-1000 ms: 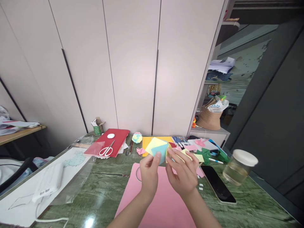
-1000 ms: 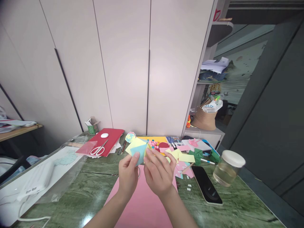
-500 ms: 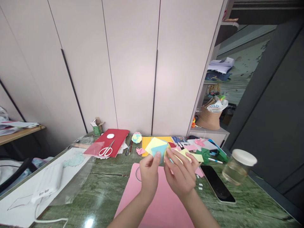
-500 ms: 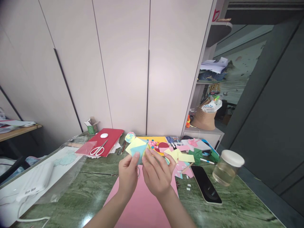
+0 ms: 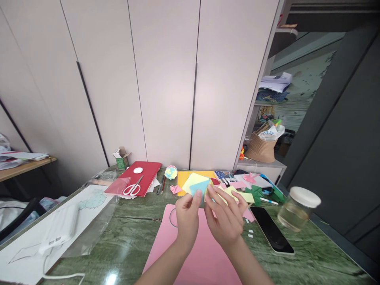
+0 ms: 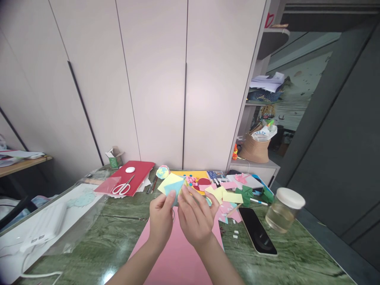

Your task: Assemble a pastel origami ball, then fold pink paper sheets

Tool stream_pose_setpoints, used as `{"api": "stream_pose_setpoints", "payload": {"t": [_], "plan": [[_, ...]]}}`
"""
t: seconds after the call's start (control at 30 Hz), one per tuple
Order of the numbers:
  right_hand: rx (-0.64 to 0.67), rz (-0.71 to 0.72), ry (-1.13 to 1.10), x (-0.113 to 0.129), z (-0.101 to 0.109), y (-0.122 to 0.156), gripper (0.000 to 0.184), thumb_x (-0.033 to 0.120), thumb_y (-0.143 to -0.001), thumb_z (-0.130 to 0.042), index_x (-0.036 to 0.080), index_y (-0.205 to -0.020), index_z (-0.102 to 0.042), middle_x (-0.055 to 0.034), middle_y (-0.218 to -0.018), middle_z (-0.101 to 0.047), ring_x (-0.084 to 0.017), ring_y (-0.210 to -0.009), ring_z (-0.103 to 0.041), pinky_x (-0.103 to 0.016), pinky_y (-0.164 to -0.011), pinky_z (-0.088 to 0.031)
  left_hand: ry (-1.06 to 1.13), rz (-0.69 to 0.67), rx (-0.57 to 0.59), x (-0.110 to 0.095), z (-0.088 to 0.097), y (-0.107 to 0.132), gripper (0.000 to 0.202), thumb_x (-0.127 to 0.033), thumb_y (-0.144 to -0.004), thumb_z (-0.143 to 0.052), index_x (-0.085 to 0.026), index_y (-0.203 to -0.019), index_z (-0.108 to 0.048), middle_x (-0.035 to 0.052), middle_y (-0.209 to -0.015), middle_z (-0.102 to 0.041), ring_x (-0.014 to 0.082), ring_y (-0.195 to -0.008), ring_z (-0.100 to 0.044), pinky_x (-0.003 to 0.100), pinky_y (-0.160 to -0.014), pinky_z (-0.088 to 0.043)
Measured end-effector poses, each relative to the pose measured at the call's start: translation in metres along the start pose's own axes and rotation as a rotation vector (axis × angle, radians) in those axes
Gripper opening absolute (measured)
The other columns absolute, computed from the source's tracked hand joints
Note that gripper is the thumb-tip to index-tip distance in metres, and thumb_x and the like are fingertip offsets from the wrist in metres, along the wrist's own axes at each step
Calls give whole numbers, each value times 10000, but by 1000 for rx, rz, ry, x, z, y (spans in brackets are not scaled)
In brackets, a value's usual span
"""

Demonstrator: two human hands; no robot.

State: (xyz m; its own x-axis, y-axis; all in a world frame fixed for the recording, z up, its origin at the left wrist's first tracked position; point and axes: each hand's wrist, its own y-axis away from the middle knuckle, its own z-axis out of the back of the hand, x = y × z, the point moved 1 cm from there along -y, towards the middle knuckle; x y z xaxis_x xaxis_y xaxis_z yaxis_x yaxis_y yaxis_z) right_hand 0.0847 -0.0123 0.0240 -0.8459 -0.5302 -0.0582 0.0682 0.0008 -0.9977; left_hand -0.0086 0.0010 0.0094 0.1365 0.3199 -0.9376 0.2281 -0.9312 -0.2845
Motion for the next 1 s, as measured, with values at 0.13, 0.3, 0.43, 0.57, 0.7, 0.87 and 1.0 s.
{"api": "stream_pose_setpoints", "payload": {"t": [0.13,0.3,0.43,0.57,0.7,0.87,1.0], "plan": [[-4,-14,-9,1,0,2,183,48,-711,-635,207,-802,-629,-34,-892,-733,-189,-809,-689,-396,-871,-375,0,-6,1,-2,-1,1,463,-449,-782,-532,-202,-556,-213,-50,-569,-176,86,-542,-173,234,-478,-188],[-10,-19,-9,2,-1,2,198,35,-702,-641,197,-816,-635,-44,-886,-734,-196,-811,-688,-403,-863,-375,2,-6,0,-4,-3,1,448,-429,-788,-523,-202,-556,-215,-49,-570,-171,87,-541,-169,236,-479,-179],[-9,-20,-13,1,-3,4,206,34,-703,-642,193,-834,-640,-49,-899,-732,-200,-819,-686,-410,-863,-374,25,-23,-4,-2,-4,1,447,-410,-793,-529,-202,-558,-212,-47,-581,-167,89,-554,-162,235,-486,-181],[-20,-39,-10,1,-4,7,202,41,-710,-640,202,-833,-636,-44,-912,-730,-199,-836,-684,-409,-870,-380,43,-24,-1,-1,-4,1,440,-405,-796,-530,-200,-562,-219,-44,-592,-169,92,-566,-171,231,-494,-193],[-27,-47,-2,2,-5,8,172,57,-728,-633,203,-818,-629,-35,-915,-730,-188,-852,-682,-393,-880,-378,57,-13,4,-2,-4,1,438,-416,-796,-526,-199,-561,-227,-45,-590,-176,93,-568,-180,229,-498,-199],[-16,-37,9,1,-5,7,174,52,-732,-622,206,-812,-623,-36,-917,-730,-193,-846,-684,-389,-869,-385,84,4,14,-1,-5,2,439,-427,-794,-536,-196,-559,-246,-44,-590,-187,94,-571,-181,230,-498,-201],[6,-30,23,0,-5,8,184,63,-742,-618,219,-840,-626,-30,-932,-727,-193,-851,-683,-390,-878,-378,158,25,33,4,-6,1,444,-432,-783,-562,-194,-557,-263,-46,-593,-200,97,-579,-188,230,-506,-217]]}}
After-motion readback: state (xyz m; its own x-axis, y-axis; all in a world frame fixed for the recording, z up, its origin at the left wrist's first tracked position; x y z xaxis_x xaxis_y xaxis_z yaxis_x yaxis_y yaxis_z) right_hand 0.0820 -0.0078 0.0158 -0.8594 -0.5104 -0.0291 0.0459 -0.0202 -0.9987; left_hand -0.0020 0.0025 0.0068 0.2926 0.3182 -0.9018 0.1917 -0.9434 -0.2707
